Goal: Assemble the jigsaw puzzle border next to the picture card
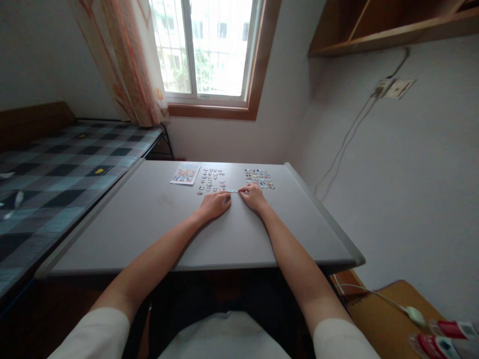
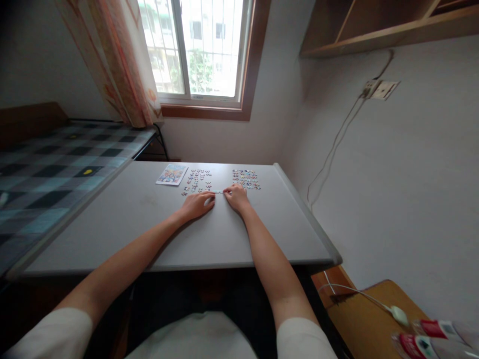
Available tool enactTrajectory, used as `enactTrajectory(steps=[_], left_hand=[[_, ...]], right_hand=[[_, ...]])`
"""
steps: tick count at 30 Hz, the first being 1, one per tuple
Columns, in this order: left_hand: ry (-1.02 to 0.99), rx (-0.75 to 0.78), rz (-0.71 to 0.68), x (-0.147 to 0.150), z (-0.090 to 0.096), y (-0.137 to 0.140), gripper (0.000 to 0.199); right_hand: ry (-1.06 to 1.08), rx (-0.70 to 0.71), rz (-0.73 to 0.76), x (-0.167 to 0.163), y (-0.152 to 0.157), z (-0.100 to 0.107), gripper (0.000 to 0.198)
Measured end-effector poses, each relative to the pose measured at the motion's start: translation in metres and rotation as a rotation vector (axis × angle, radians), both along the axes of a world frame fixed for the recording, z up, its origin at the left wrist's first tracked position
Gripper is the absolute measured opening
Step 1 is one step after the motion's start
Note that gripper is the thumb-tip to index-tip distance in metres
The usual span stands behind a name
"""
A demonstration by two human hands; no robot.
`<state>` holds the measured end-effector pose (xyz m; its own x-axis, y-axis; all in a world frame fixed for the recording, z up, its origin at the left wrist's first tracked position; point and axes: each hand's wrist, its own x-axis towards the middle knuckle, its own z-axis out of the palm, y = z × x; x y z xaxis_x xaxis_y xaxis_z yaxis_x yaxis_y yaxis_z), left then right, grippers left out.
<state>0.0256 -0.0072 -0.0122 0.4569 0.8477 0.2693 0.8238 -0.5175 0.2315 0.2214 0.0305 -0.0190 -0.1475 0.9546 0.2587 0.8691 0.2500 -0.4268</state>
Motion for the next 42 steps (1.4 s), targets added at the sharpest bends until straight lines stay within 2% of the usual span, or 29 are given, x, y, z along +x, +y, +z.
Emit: enactTrajectory(steps=[19, 27, 34, 42], left_hand=[[-0.013, -0.036, 0.012, 0.000, 0.003, -0.001, 0.032], [-0.014, -0.019, 0.000, 0.000, 0.003, -0.002, 0.030], [-0.009, -0.057, 0.021, 0.001, 0.006, -0.003, 0.031], [-0.010, -0.042, -0.001, -0.001, 0.004, -0.001, 0.030]], right_hand=[[0.013, 0.008, 0.019, -0.004, -0.006, 0.003, 0.023], [0.078, 0.031, -0.072, 0.002, 0.001, 0.002, 0.037], [0.150, 0.042, -0.089, 0.007, 0.005, 0.003, 0.036], [0.247, 0.021, -0.256, 0.021, 0.008, 0.006, 0.035]])
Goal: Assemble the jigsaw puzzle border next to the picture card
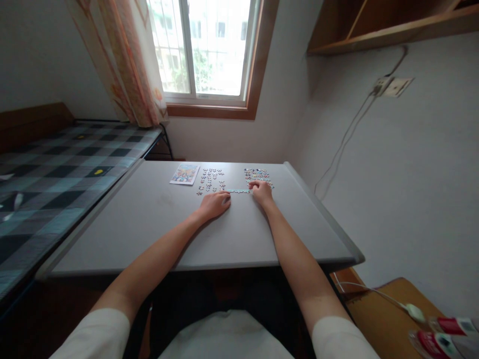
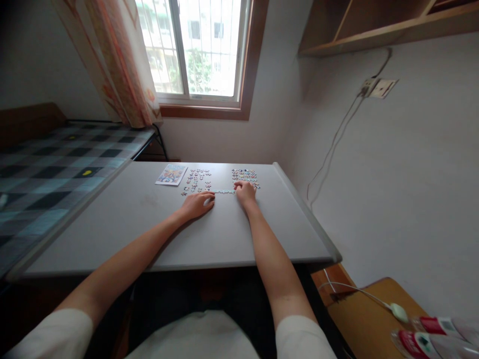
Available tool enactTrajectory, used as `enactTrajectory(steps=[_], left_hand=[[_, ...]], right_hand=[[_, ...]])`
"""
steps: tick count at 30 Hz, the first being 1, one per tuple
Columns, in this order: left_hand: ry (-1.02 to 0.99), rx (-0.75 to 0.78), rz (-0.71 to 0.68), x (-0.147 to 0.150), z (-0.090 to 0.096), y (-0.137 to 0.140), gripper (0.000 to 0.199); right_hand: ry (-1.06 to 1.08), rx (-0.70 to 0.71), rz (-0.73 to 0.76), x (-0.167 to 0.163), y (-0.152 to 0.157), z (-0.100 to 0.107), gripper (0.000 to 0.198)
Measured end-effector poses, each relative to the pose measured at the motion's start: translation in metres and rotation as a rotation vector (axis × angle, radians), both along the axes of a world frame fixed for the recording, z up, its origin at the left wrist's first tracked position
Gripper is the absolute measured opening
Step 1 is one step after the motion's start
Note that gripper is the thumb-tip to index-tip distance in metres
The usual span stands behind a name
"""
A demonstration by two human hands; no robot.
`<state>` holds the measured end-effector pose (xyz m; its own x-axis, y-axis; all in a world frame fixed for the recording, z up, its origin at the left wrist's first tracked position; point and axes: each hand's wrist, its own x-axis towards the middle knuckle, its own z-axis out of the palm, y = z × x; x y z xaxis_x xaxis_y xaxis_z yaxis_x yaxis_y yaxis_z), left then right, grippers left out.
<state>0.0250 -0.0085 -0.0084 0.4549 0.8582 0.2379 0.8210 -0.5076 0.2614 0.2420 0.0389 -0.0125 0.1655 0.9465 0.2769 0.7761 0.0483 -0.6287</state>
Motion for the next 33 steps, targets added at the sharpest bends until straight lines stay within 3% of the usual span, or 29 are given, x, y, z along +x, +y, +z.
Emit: enactTrajectory(steps=[6, 33], left_hand=[[0.000, 0.021, -0.015, -0.0004, -0.0017, 0.0007, 0.030], [-0.056, 0.028, 0.027, -0.0005, -0.0015, 0.0017, 0.032]], right_hand=[[-0.039, -0.056, 0.002, 0.0003, 0.0016, -0.0040, 0.034], [0.045, 0.042, 0.084, -0.0006, 0.0007, -0.0026, 0.034]])
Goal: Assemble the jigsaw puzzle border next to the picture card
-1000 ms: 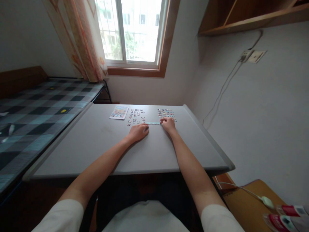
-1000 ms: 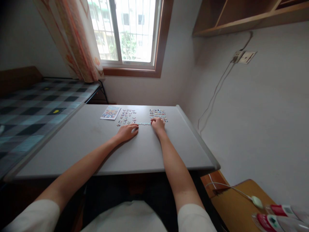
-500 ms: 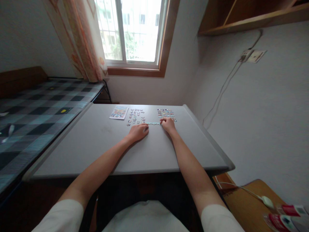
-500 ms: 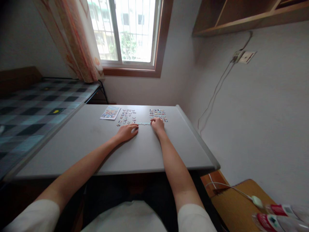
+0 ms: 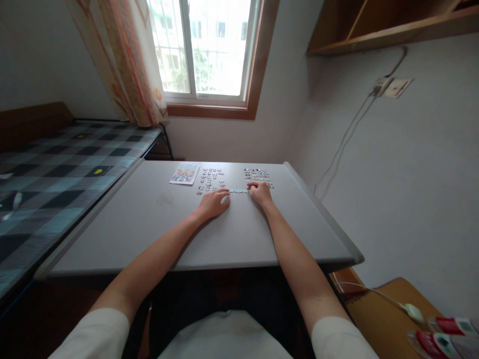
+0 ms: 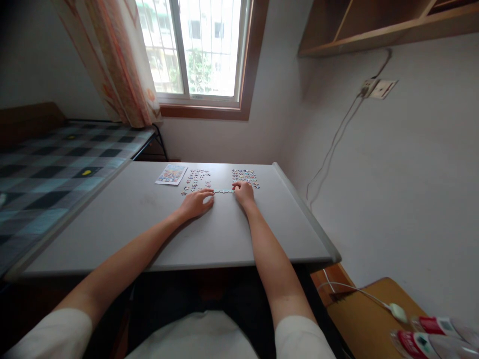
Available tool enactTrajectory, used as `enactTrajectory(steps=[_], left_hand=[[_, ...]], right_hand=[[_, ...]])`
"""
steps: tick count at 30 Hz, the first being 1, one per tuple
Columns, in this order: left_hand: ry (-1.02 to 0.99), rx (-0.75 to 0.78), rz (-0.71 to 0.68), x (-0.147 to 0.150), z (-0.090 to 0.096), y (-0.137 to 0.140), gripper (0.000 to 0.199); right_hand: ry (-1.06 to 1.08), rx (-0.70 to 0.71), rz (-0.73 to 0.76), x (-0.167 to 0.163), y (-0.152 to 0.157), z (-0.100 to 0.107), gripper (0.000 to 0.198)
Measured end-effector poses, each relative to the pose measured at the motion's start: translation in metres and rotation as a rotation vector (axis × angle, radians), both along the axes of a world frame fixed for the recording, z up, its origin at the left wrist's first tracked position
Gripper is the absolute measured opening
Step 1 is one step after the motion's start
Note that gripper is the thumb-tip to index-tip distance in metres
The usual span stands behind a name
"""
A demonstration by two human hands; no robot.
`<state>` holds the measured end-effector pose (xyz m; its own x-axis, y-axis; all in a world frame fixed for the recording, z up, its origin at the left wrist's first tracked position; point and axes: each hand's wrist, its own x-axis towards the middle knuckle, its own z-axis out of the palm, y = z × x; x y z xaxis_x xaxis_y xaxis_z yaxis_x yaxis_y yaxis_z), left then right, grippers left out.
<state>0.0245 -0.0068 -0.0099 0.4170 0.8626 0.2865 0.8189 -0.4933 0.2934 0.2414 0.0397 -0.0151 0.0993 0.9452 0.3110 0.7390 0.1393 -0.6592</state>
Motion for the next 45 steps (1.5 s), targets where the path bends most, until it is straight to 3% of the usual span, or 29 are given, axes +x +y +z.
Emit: enactTrajectory(steps=[8, 12, 19, 24, 36, 45], left_hand=[[0.040, -0.087, 0.269, -0.002, 0.001, 0.005, 0.036], [0.069, -0.097, 0.249, -0.001, 0.000, 0.004, 0.034], [0.090, -0.105, 0.229, 0.000, 0.000, 0.002, 0.036], [0.107, -0.102, 0.227, 0.001, 0.002, 0.001, 0.037], [0.112, -0.104, 0.214, 0.001, 0.003, 0.000, 0.036], [0.122, -0.108, 0.217, 0.000, 0.001, 0.001, 0.038]], right_hand=[[0.010, -0.004, -0.133, 0.015, 0.004, 0.003, 0.033], [-0.039, -0.020, -0.113, 0.019, 0.005, 0.001, 0.025], [-0.195, -0.012, 0.195, 0.009, 0.002, 0.003, 0.018], [-0.313, 0.012, 0.328, -0.003, -0.006, 0.004, 0.021], [-0.546, -0.066, 0.264, -0.022, -0.024, 0.008, 0.033], [-0.452, -0.015, 0.175, -0.019, -0.017, 0.008, 0.038]])
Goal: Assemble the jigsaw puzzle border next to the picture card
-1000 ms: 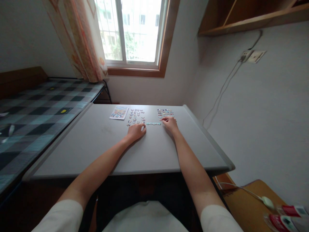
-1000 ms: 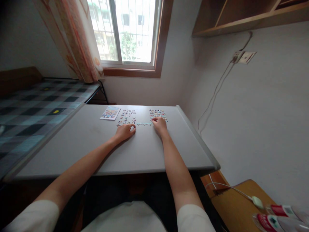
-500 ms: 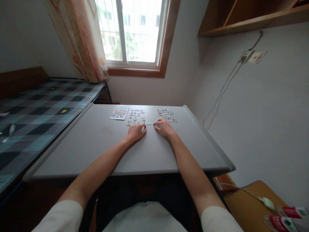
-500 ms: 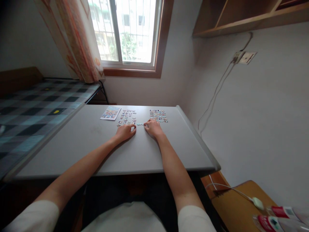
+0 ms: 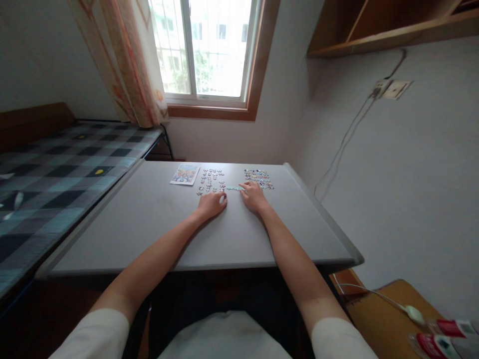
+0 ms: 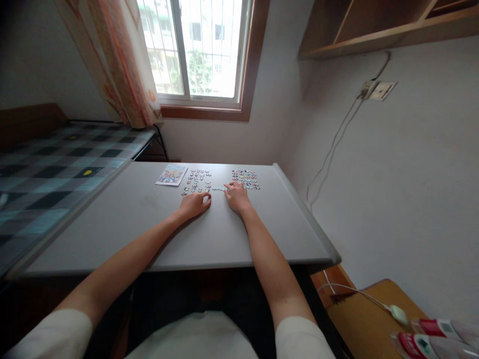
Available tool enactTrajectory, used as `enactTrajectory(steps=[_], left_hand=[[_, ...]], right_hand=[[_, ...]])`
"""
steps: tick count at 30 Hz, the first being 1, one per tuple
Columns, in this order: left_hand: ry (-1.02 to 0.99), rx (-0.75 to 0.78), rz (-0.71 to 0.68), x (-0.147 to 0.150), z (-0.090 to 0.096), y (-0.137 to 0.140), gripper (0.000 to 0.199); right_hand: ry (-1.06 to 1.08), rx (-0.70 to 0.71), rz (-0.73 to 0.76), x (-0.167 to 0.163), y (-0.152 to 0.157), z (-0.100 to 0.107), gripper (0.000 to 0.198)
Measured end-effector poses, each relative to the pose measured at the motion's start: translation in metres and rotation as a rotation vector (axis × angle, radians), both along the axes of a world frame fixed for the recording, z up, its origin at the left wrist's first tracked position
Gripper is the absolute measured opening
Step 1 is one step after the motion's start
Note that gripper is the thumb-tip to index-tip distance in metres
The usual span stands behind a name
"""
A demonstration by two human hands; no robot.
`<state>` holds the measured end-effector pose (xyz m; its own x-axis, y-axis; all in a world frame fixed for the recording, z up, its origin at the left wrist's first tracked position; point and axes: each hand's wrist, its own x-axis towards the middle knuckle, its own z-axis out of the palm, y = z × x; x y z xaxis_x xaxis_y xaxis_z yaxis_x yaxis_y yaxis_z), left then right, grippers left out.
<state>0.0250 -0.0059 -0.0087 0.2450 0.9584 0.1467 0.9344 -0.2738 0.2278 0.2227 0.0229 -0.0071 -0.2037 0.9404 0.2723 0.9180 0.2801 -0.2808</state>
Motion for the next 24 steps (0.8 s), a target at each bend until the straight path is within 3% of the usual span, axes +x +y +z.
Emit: enactTrajectory(steps=[4, 7, 14, 24], left_hand=[[0.003, -0.006, -0.006, -0.001, -0.001, 0.001, 0.038], [-0.001, -0.013, -0.004, 0.000, 0.000, 0.000, 0.038], [-0.006, -0.016, 0.002, 0.001, 0.003, -0.003, 0.037], [-0.007, -0.005, 0.004, 0.001, 0.002, -0.002, 0.037]], right_hand=[[0.130, 0.090, -0.201, 0.019, 0.010, 0.004, 0.048], [0.176, 0.078, -0.266, 0.027, 0.014, 0.003, 0.047], [0.036, -0.020, -0.109, 0.004, 0.003, -0.004, 0.030], [-0.025, -0.043, -0.049, -0.005, -0.004, -0.005, 0.040]])
